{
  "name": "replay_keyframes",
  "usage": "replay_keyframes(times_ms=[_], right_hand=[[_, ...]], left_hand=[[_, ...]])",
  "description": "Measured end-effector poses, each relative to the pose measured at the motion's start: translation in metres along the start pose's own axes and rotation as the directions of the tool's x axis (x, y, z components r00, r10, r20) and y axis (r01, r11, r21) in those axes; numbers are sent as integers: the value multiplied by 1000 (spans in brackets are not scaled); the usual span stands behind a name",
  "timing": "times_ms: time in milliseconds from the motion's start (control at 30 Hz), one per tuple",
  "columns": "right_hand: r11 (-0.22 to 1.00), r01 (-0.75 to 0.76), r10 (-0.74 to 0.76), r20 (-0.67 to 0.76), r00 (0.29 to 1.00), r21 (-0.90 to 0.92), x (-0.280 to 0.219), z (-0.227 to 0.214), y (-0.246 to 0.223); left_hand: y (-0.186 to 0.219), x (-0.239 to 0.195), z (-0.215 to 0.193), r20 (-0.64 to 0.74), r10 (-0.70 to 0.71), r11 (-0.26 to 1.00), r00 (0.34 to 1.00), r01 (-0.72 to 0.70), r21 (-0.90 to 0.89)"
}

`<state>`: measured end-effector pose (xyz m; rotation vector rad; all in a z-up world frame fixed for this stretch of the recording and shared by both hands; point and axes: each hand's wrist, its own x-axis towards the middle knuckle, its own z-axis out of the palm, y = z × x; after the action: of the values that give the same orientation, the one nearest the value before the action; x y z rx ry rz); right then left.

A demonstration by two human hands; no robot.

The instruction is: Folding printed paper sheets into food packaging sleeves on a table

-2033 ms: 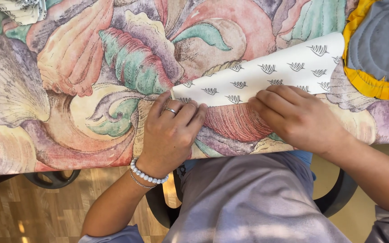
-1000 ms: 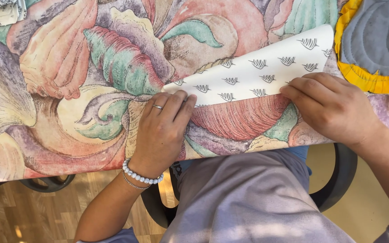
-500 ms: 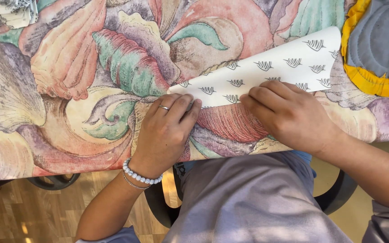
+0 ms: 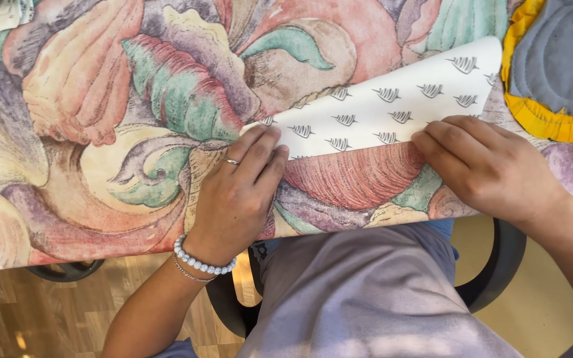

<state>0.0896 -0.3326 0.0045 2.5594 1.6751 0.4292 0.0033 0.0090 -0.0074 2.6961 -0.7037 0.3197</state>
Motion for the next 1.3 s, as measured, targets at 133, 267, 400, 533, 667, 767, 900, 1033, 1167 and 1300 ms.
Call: replay_keyframes(times_ms=[133, 267, 400, 533, 667, 767, 900, 1033, 1167, 1300], right_hand=[[998, 34, -33, -25, 999, 53, 0, 2, 3], [999, 0, 0, -5, 1000, 48, 7, -3, 3], [986, -43, 57, -79, 995, 163, 37, -9, -6], [975, 65, -56, -48, 997, 213, 62, -1, -21], [970, 99, -90, -52, 995, 223, 62, 4, -22], [978, 107, -100, -48, 994, 177, 50, -1, -16], [992, 39, -38, -12, 999, 118, 25, -5, -6], [989, -37, 45, -58, 997, 144, 16, -2, -3], [988, -41, 51, -61, 997, 152, 52, -2, -10], [998, -17, 14, 45, 999, 54, 99, 13, -29]], left_hand=[[-1, -2, 3, 16, -24, 999, 1000, 23, 37], [2, 3, 2, 44, -57, 991, 997, 52, 121], [6, 6, 3, 124, -82, 983, 989, 60, 174], [10, 7, 5, 156, -88, 963, 984, 43, 267], [7, 9, 1, 160, -89, 977, 983, 55, 208], [4, 8, 2, 150, -55, 984, 987, 28, 175], [5, 10, 6, 96, -73, 974, 993, 51, 221], [7, 12, 6, 71, -84, 967, 994, 64, 248], [7, 11, 10, 97, -103, 959, 990, 73, 275], [8, 12, 9, 111, -102, 953, 989, 65, 294]])
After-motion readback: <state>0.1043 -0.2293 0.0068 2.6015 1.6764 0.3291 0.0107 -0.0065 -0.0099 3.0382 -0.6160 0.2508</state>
